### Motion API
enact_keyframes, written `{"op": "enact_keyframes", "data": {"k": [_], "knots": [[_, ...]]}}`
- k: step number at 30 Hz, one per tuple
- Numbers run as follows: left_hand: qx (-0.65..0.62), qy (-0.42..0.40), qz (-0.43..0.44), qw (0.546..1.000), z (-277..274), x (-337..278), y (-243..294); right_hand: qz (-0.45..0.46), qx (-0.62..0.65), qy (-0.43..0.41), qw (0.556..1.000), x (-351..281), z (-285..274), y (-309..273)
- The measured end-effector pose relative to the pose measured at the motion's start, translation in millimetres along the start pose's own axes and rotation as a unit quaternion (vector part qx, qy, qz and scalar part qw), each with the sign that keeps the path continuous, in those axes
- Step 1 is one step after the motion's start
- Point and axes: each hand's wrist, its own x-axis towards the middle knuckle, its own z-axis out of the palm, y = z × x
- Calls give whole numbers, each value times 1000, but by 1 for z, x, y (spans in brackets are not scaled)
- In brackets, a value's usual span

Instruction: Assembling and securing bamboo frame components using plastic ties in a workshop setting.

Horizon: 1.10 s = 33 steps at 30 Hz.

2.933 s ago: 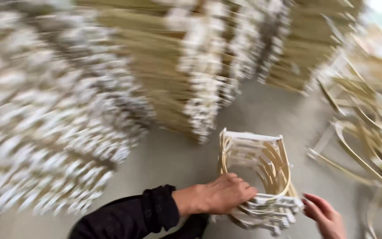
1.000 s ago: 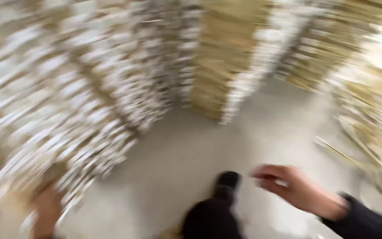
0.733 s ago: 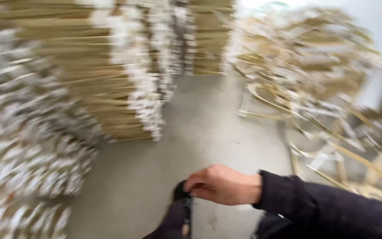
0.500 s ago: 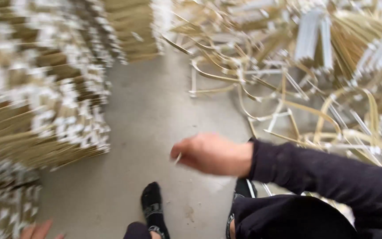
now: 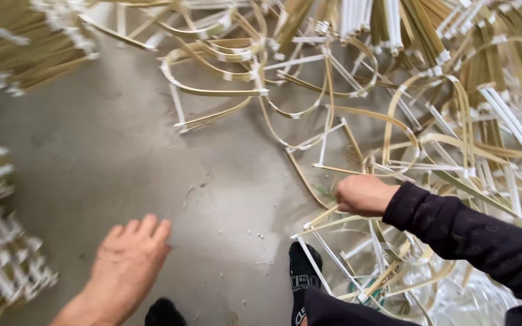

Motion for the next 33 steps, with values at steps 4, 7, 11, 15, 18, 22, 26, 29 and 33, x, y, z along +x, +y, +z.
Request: {"op": "enact_keyframes", "data": {"k": [4, 7, 11, 15, 18, 22, 26, 29, 33], "knots": [[-43, -58, 63, 995, 64, 44, -2, 112, 50, 10, 992, -12, 25, 41], [-79, -201, 94, 972, 113, 64, -1, 188, 75, 43, 978, -30, 31, 37], [-174, -226, 155, 946, 148, 75, 11, 139, 179, 28, 974, -49, 62, 0], [-204, -204, 193, 938, 134, 82, 34, 109, 137, 33, 984, -38, 179, 5], [-217, -193, 154, 944, 110, 72, 46, 96, 18, 122, 988, -31, 228, 18], [-226, -200, 153, 941, 116, 53, 52, 146, -35, 153, 977, -11, 225, 5], [-242, -187, 158, 939, 135, 45, 55, 75, -9, 280, 957, -19, 243, 8], [-251, -206, 157, 933, 161, 47, 59, 43, 177, 280, 942, -68, 178, -38], [-259, -304, 105, 911, 226, 58, 66, -4, 681, 267, 682, -165, 81, -74]]}}
